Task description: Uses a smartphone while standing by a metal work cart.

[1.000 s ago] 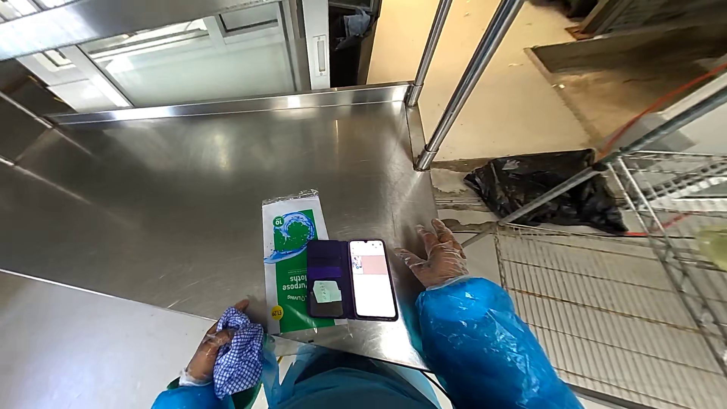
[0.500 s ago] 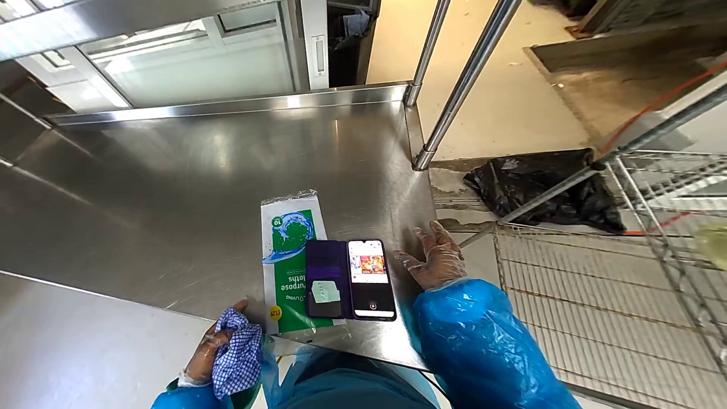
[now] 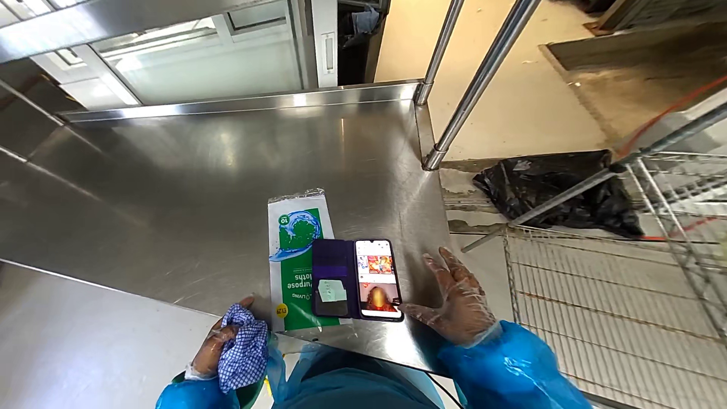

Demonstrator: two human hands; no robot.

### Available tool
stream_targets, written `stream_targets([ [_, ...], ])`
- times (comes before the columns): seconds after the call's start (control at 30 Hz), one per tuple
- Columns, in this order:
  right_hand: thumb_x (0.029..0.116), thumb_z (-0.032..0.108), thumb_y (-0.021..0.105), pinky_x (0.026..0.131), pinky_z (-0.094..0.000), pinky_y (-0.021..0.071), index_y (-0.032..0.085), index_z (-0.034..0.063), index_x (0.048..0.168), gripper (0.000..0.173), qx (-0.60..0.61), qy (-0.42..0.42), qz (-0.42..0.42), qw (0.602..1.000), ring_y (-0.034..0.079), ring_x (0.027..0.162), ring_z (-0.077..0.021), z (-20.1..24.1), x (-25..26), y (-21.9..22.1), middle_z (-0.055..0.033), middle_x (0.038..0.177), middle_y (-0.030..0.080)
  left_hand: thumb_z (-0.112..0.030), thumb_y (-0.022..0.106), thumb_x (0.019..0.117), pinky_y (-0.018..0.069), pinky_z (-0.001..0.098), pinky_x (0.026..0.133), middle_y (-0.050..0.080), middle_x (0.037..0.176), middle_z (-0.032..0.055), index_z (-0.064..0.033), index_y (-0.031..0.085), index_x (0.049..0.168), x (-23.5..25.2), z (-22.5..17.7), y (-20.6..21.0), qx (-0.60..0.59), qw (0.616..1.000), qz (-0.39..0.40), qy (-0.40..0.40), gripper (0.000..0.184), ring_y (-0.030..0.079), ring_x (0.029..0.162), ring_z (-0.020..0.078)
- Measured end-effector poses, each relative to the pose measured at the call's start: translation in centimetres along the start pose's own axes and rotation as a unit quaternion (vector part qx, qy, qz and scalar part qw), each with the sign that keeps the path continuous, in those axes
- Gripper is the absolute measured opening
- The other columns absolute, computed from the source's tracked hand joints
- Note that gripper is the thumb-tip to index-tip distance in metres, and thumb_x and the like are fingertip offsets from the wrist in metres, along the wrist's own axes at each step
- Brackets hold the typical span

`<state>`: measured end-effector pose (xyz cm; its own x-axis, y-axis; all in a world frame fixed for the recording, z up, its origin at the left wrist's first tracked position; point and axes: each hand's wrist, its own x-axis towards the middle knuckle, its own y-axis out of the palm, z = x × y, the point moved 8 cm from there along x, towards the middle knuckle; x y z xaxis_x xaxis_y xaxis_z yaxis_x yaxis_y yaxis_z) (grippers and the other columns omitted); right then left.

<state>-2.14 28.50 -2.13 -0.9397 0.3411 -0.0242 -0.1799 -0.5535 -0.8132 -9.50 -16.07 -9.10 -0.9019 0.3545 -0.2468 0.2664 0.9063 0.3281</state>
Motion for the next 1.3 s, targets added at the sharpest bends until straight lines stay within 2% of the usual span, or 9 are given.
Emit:
stream_targets([
  [0.2,0.0616,0.037,0.098,0.120,-0.0649,0.0236,0.053,0.0009,0.147,0.104,-0.030,0.053,0.066,0.996,0.029,0.151,-0.0478,0.4,-0.3,0.6,-0.0261,0.165,0.027,-0.020,0.071,0.0804,0.0568,0.0266,0.088,0.073,0.113,0.0028,-0.0026,0.061,0.132,0.1,-0.3,0.3,0.007,1.000,-0.008,-0.007,0.055,0.070,0.099,0.0074],
  [0.37,0.0629,0.040,0.097,0.120,-0.0635,0.0234,0.051,0.0039,0.150,0.105,-0.053,0.062,0.092,0.992,0.028,0.151,-0.0479,0.7,-0.5,1.3,-0.0249,0.166,0.026,-0.014,0.059,0.0779,0.0563,0.0247,0.087,0.072,0.110,0.0005,-0.0002,0.058,0.129,-0.2,-0.3,0.2,0.052,0.997,-0.044,-0.026,0.053,0.069,0.097,0.0049],
  [0.53,0.0671,0.042,0.095,0.123,-0.0605,0.0195,0.046,0.0061,0.153,0.105,-0.078,0.092,0.132,0.984,0.023,0.154,-0.0440,0.8,-0.3,1.9,-0.0216,0.169,0.021,-0.012,0.059,0.0777,0.0565,0.0254,0.088,0.072,0.112,0.0011,-0.0007,0.059,0.131,-0.1,-0.2,0.3,0.033,0.999,-0.030,-0.023,0.054,0.069,0.098,0.0054],
  [0.73,0.0629,0.042,0.097,0.120,-0.0642,0.0223,0.053,0.0023,0.148,0.104,-0.053,0.065,0.071,0.994,0.026,0.152,-0.0466,1.0,-0.4,1.0,-0.0249,0.166,0.027,-0.015,0.062,0.0777,0.0562,0.0257,0.089,0.073,0.110,0.0011,-0.0010,0.060,0.129,-0.1,-0.2,0.0,0.036,0.999,-0.027,-0.020,0.054,0.069,0.099,0.0059],
  [0.87,0.0670,0.046,0.094,0.123,-0.0610,0.0172,0.046,0.0078,0.154,0.107,-0.086,0.101,0.137,0.982,0.019,0.156,-0.0427,0.6,-0.3,1.8,-0.0204,0.169,0.019,-0.013,0.059,0.0773,0.0566,0.0247,0.087,0.073,0.107,0.0001,-0.0015,0.060,0.129,0.0,-0.1,0.0,0.044,0.998,-0.034,-0.024,0.052,0.069,0.096,0.0048],
  [1.0,0.0550,0.047,0.098,0.117,-0.0671,0.0263,0.053,-0.0007,0.146,0.112,-0.024,0.022,0.014,0.999,0.031,0.149,-0.0502,1.2,-0.4,0.5,-0.0286,0.163,0.030,-0.010,0.057,0.0796,0.0563,0.0256,0.088,0.072,0.110,0.0011,-0.0018,0.060,0.130,-0.2,-0.2,0.0,0.038,0.999,-0.026,-0.023,0.051,0.069,0.098,0.0057],
  [1.07,0.0563,0.044,0.098,0.115,-0.0689,0.0290,0.054,-0.0005,0.146,0.109,-0.012,0.015,-0.022,1.000,0.034,0.147,-0.0518,0.8,-0.2,-0.2,-0.0294,0.162,0.032,-0.010,0.058,0.0781,0.0574,0.0250,0.085,0.073,0.106,0.0002,-0.0032,0.063,0.126,-0.1,-0.1,-0.1,0.029,0.999,-0.031,-0.022,0.048,0.070,0.093,0.0051],
  [1.17,0.0648,0.033,0.098,0.118,-0.0679,0.0246,0.048,0.0000,0.150,0.105,-0.004,0.066,-0.003,0.998,0.028,0.149,-0.0520,-0.1,0.6,-1.2,-0.0289,0.165,0.024,-0.010,0.057,0.0780,0.0572,0.0250,0.086,0.073,0.106,0.0000,-0.0029,0.062,0.127,-0.1,-0.1,0.0,0.026,0.999,-0.028,-0.023,0.050,0.070,0.094,0.0050],
  [1.3,0.0589,0.037,0.100,0.115,-0.0699,0.0275,0.050,-0.0012,0.148,0.109,-0.010,0.040,-0.005,0.999,0.031,0.147,-0.0530,0.8,0.5,-0.7,-0.0300,0.164,0.026,-0.009,0.059,0.0754,0.0581,0.0234,0.080,0.074,0.095,-0.0034,-0.0077,0.066,0.114,-0.3,-0.6,0.3,0.041,0.997,-0.059,-0.020,0.040,0.070,0.086,0.0028],
])
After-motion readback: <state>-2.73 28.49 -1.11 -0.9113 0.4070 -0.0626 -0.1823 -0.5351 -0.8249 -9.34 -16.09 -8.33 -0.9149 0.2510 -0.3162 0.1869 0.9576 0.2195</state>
